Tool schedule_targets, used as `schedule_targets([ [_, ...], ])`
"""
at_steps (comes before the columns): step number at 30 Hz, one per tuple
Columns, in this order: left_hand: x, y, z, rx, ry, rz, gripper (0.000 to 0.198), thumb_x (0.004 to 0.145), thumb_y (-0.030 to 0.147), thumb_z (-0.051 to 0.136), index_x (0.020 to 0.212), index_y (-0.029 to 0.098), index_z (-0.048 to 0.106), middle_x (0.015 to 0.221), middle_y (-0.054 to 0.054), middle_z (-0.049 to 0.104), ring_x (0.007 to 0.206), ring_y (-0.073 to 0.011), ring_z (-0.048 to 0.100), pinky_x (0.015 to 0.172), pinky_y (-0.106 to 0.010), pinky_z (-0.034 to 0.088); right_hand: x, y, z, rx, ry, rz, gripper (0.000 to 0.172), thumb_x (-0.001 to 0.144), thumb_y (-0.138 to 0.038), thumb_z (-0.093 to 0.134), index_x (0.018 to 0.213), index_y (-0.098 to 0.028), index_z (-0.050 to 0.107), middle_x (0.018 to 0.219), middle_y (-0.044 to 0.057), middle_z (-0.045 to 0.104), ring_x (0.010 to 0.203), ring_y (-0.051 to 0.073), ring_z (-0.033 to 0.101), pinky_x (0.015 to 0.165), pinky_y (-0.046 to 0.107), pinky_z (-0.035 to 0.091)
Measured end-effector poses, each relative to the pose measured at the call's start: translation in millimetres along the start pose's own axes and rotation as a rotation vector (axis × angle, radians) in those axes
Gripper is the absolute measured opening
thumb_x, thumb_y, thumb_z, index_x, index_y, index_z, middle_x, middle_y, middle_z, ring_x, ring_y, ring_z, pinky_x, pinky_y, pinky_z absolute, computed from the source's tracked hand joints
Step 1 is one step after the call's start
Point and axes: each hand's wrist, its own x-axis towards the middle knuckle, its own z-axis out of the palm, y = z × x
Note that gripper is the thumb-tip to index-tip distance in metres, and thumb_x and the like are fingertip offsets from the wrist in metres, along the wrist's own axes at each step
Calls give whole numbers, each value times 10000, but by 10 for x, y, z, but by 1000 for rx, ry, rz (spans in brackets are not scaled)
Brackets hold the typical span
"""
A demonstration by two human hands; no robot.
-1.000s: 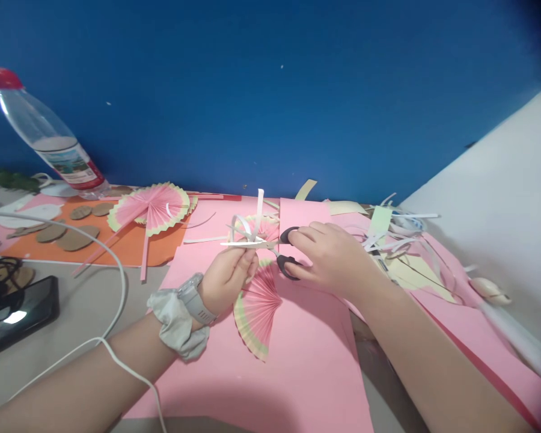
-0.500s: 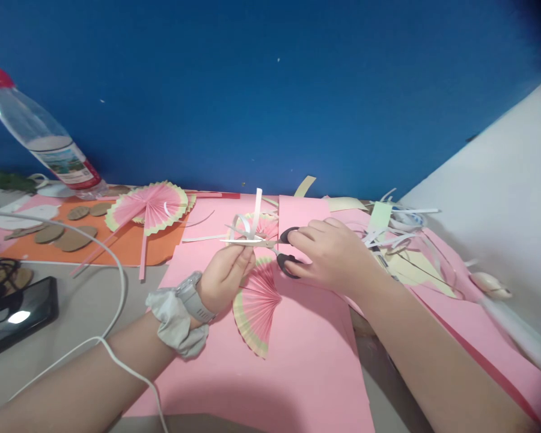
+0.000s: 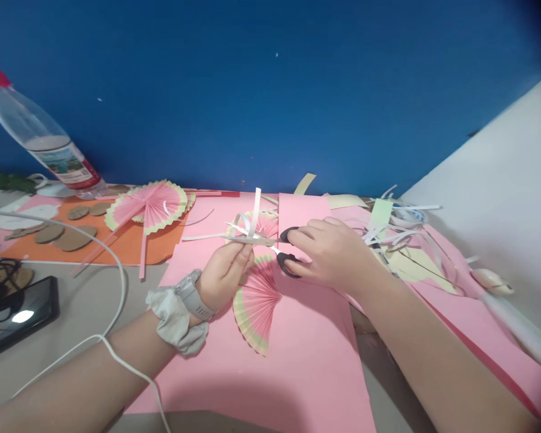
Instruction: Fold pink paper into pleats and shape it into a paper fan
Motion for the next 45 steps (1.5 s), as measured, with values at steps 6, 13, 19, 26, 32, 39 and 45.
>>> schedule_targets([
  [6,2,-10,-2,-9,17,3,388,943,406,357,613,202,368,554,26,357,491,-101,372,470,-253,358,-3,7,-3,0,-9,-4,185,823,-302,495,770,-168,611,614,11,604,620,158,515,621,298,280],
  [13,5,-13,4,-27,17,4,376,943,408,354,627,206,364,561,23,354,496,-107,370,472,-261,354,-5,23,-2,-10,5,-18,194,831,-315,500,784,-168,618,628,13,616,630,160,519,625,302,283],
  [19,4,7,7,-33,22,3,377,941,405,364,618,211,354,557,25,343,483,-107,357,465,-267,342,-9,17,10,14,15,-15,197,838,-302,491,774,-166,618,628,22,614,624,161,498,616,297,285],
  [26,8,-6,10,-28,25,19,373,949,388,357,624,204,348,551,38,337,477,-94,362,468,-254,348,-20,18,16,25,7,-20,183,837,-289,493,774,-166,613,638,25,616,638,172,488,620,302,288],
  [32,-4,9,13,-14,26,16,371,956,371,344,626,203,348,559,37,336,486,-95,367,488,-255,354,-34,30,28,27,-2,-24,175,842,-286,498,796,-164,614,656,26,615,650,175,475,621,305,287],
  [39,-5,7,8,8,6,14,367,961,372,319,632,210,335,559,35,338,484,-103,378,488,-258,368,-24,43,23,26,-2,-33,166,850,-270,493,816,-163,614,656,26,604,650,176,465,631,303,290],
  [45,16,-12,-29,78,-15,66,387,960,342,326,608,189,379,555,25,373,502,-102,365,513,-265,341,-3,28,-31,92,-83,-7,158,831,-308,518,849,-165,583,691,15,593,669,168,467,648,299,292],
])
